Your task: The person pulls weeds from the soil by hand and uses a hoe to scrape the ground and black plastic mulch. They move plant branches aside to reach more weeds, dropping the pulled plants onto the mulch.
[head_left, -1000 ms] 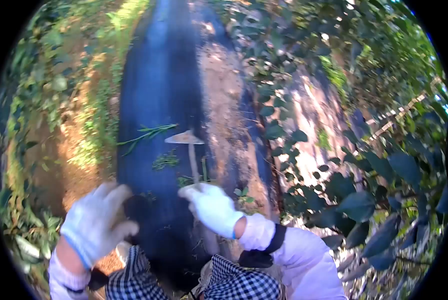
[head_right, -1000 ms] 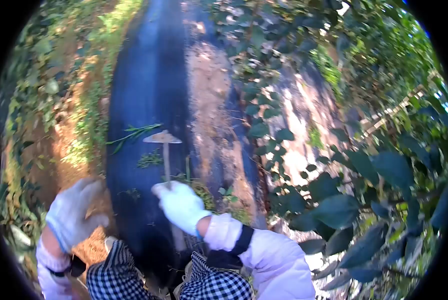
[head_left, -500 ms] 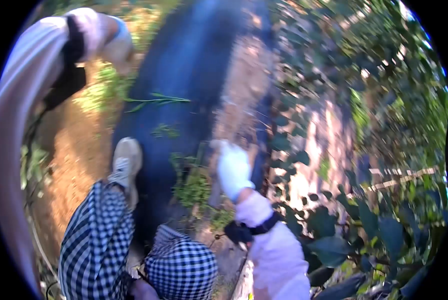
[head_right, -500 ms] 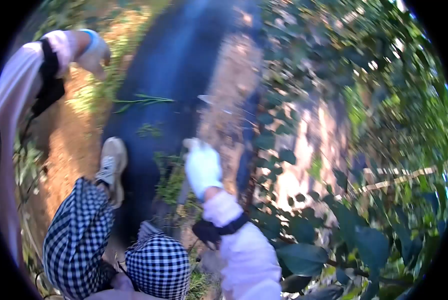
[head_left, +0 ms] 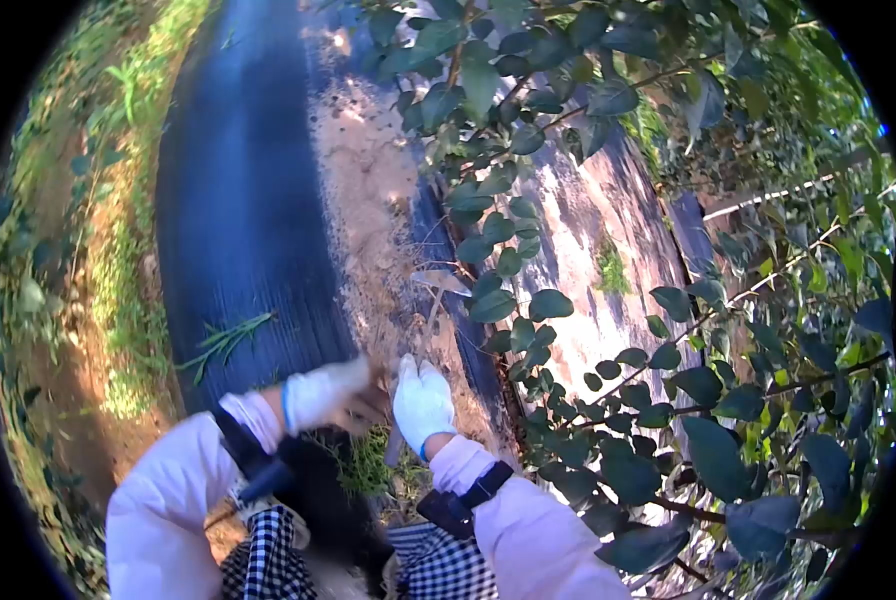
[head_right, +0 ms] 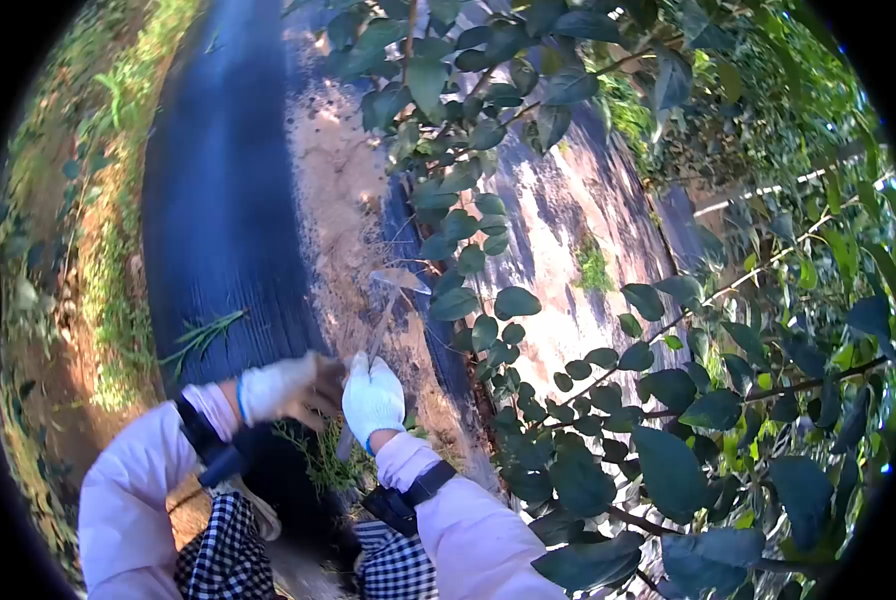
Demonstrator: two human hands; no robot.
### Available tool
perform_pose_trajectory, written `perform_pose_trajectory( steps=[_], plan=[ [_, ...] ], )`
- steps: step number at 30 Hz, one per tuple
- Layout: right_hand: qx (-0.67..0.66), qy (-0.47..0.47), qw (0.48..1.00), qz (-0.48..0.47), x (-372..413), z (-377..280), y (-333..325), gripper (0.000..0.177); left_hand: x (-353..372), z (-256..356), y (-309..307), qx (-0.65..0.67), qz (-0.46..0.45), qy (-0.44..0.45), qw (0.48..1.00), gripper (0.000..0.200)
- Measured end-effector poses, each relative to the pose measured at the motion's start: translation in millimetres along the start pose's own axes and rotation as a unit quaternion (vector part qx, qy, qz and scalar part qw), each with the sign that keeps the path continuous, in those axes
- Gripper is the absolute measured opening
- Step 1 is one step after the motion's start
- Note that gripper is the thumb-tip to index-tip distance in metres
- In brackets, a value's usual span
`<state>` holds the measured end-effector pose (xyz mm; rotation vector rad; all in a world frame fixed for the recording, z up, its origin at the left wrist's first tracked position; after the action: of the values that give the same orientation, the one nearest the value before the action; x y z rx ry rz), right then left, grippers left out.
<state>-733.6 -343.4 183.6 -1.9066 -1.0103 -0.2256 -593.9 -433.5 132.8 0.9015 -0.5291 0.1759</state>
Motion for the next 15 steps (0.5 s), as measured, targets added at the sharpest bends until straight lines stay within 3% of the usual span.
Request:
perform_pose_trajectory(
  steps=[1,2,3,5,7,9,11,13,14,15],
  plan=[
    [-0.024,-0.009,0.999,0.033,-8,3,2,0.046,-14,-4,23,-0.015,-0.058,0.007,0.998,0.085],
    [-0.047,-0.021,0.996,0.068,-19,15,6,0.046,-34,-17,26,-0.043,-0.055,0.092,0.993,0.082],
    [-0.069,-0.036,0.992,0.103,-26,16,5,0.046,-20,10,54,-0.083,-0.015,0.105,0.991,0.08],
    [-0.116,-0.05,0.983,0.136,-28,-3,-21,0.042,-18,45,66,-0.135,-0.049,0.122,0.982,0.076],
    [-0.227,0.033,0.966,0.122,-29,-32,-50,0.042,-30,70,71,-0.146,-0.079,0.169,0.972,0.068],
    [-0.202,0.09,0.964,0.147,-41,-42,-80,0.042,-34,99,82,-0.139,-0.121,0.176,0.967,0.054],
    [-0.257,0.085,0.952,0.141,-48,-54,-95,0.042,-51,119,87,-0.188,-0.06,0.193,0.961,0.052],
    [-0.358,0.051,0.927,0.097,-53,-74,-92,0.04,-70,143,76,-0.339,0.013,0.29,0.895,0.054],
    [-0.318,0.084,0.939,0.1,-54,-87,-100,0.034,-77,152,70,-0.408,0.053,0.336,0.847,0.055],
    [-0.339,0.088,0.93,0.112,-77,-77,-100,0.032,-81,156,61,-0.43,0.056,0.31,0.846,0.056]
  ],
)
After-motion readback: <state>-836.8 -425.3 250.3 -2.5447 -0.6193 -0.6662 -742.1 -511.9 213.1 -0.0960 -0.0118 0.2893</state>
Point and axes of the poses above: each hand's wrist, its own x-axis away from the middle knuckle, its own y-axis out of the palm, z = x × y, the point moved 2 cm from there along -x, towards the middle knuckle, and after that the axes turned 2 degrees about y, right-handed, at the moved point
